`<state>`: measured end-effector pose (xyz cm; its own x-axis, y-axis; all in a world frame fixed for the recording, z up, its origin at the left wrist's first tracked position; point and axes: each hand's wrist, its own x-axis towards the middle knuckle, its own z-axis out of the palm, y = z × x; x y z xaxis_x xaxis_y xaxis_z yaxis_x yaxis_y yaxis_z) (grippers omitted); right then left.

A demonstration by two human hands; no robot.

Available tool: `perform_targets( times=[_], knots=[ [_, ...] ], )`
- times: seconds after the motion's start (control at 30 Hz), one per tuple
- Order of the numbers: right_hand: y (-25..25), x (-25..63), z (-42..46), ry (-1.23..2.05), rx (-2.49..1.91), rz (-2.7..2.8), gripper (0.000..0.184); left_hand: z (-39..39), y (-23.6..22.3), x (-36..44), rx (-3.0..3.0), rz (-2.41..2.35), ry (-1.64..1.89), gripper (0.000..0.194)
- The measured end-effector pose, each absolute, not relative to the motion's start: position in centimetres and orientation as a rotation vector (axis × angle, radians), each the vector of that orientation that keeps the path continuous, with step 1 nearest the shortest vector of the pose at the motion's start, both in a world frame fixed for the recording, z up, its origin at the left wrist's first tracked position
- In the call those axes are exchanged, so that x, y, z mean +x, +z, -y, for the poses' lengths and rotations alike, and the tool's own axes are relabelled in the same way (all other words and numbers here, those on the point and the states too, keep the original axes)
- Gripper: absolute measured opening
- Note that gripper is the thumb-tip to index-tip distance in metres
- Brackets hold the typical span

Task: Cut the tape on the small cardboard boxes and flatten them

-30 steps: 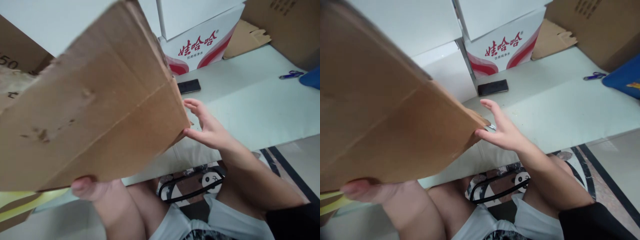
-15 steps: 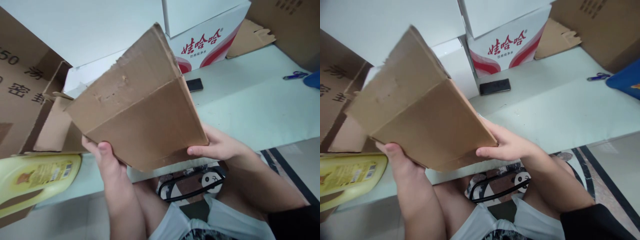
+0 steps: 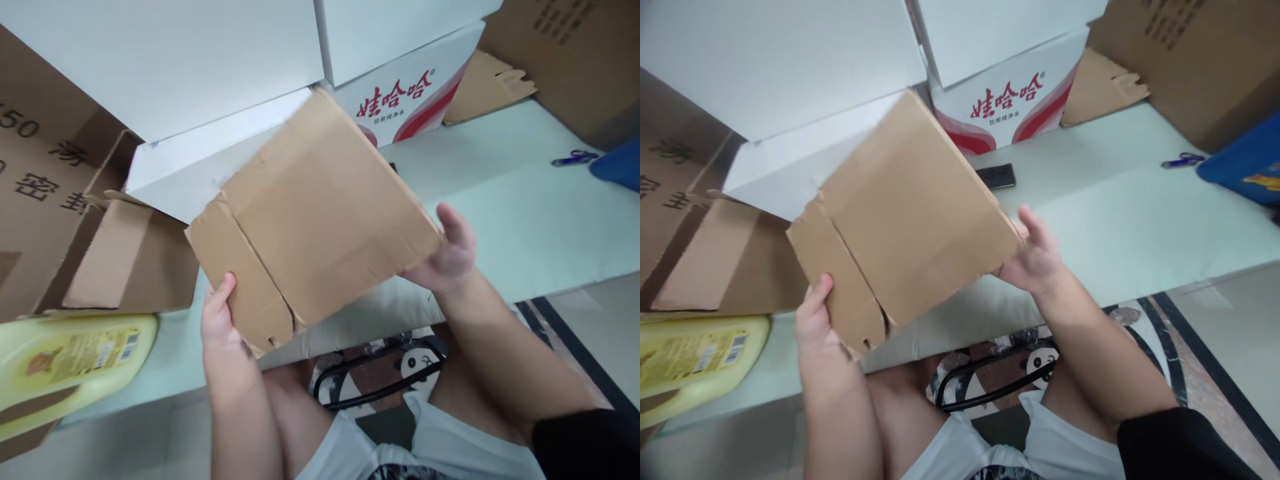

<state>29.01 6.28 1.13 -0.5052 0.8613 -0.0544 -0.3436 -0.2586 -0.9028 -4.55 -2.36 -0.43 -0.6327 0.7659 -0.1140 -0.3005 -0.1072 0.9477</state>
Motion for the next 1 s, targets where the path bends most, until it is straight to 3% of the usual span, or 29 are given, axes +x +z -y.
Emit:
perform_targets(
  times=[0.1,0.23,0.37,0.5,0.6,0.73,1.0],
  knots=[
    [1.1,27.9,-6.4,2.008,-0.537,1.026,0.078,1.2,-1.4,-3.0,0.471,-1.37,1.914,0.047],
    [0.0,25.7,-5.6,2.017,-0.526,1.272,0.079,0.1,-1.5,0.9,0.243,-1.288,1.999,0.035],
    [-2.1,23.3,-4.4,1.855,-0.753,1.322,0.07,0.1,-1.2,4.7,0.121,-1.258,1.92,0.044],
    [-2.8,21.7,-3.8,1.858,-0.645,1.296,0.068,1.1,-1.6,6.8,0.268,-1.247,1.953,0.059],
    [-2.5,21.9,-4.2,1.726,-0.675,1.27,0.063,1.6,-1.6,6.4,0.379,-1.237,1.881,0.065],
    [-1.7,23.7,-5.5,1.616,-0.809,1.188,0.054,1.5,-0.6,3.0,0.416,-1.259,1.919,0.042],
    [-1.6,25.9,-5.7,1.515,-0.824,1.238,0.052,1.0,-0.4,-0.8,0.654,-1.311,1.824,0.055]
  ],
)
